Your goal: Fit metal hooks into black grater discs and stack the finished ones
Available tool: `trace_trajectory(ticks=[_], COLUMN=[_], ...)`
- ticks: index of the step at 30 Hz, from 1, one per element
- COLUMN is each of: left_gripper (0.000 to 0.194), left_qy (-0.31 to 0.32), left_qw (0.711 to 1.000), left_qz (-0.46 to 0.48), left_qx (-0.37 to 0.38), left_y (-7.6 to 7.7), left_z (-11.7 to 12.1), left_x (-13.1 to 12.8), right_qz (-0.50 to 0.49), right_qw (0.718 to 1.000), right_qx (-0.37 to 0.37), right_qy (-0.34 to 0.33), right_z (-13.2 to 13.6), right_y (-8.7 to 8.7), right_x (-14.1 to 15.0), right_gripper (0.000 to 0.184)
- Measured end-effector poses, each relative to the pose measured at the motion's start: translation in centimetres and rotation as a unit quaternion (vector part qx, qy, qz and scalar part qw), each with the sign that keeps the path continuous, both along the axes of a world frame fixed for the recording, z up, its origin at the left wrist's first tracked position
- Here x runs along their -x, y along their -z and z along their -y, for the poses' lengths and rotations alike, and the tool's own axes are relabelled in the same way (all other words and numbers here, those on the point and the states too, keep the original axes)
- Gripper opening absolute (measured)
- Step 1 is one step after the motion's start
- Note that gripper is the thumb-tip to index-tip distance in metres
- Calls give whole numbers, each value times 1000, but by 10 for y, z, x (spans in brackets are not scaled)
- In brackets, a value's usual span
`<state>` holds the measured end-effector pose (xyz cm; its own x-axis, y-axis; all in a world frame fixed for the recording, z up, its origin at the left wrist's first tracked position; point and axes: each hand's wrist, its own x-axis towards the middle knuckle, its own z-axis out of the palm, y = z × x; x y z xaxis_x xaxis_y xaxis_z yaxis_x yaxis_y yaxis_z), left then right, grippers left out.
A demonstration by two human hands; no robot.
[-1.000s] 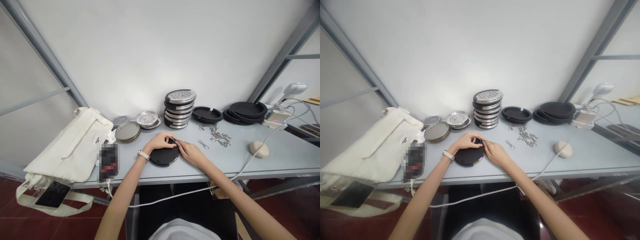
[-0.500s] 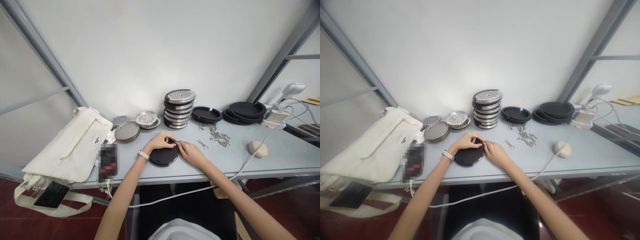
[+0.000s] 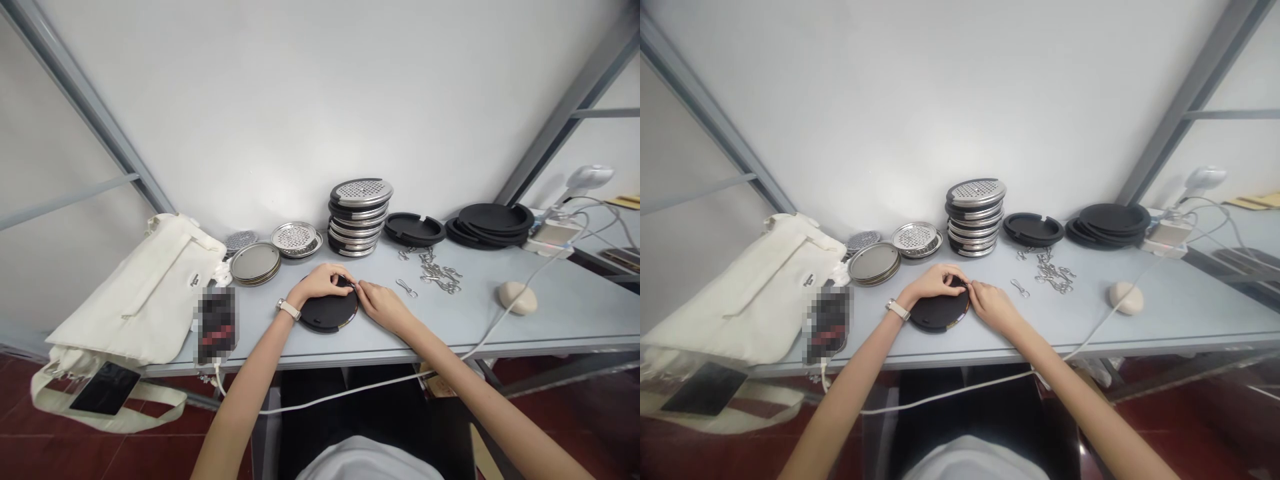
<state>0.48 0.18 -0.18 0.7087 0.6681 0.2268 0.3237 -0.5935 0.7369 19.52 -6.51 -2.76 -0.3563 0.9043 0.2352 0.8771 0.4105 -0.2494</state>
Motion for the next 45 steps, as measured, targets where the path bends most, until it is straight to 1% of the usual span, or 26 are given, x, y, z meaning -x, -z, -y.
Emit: trace_trajectory(ticks=[10, 15, 45], left_gripper=[21, 20, 20], left_qy=[-1, 2, 2], left_qw=[1000, 1000, 1000], left_qz=[-11, -2, -13], left_qx=[2, -1, 1], left_y=[1, 1, 2], left_z=[-2, -2, -2], left_x=[0, 0, 0], right_qz=[14, 18, 23], right_qw=[1000, 1000, 1000], right_qx=[0, -1, -3], right_qy=[6, 7, 7], right_z=[-2, -1, -1], right_y=[1, 0, 0], right_x=[1, 1, 1], right_gripper=[29, 29, 28])
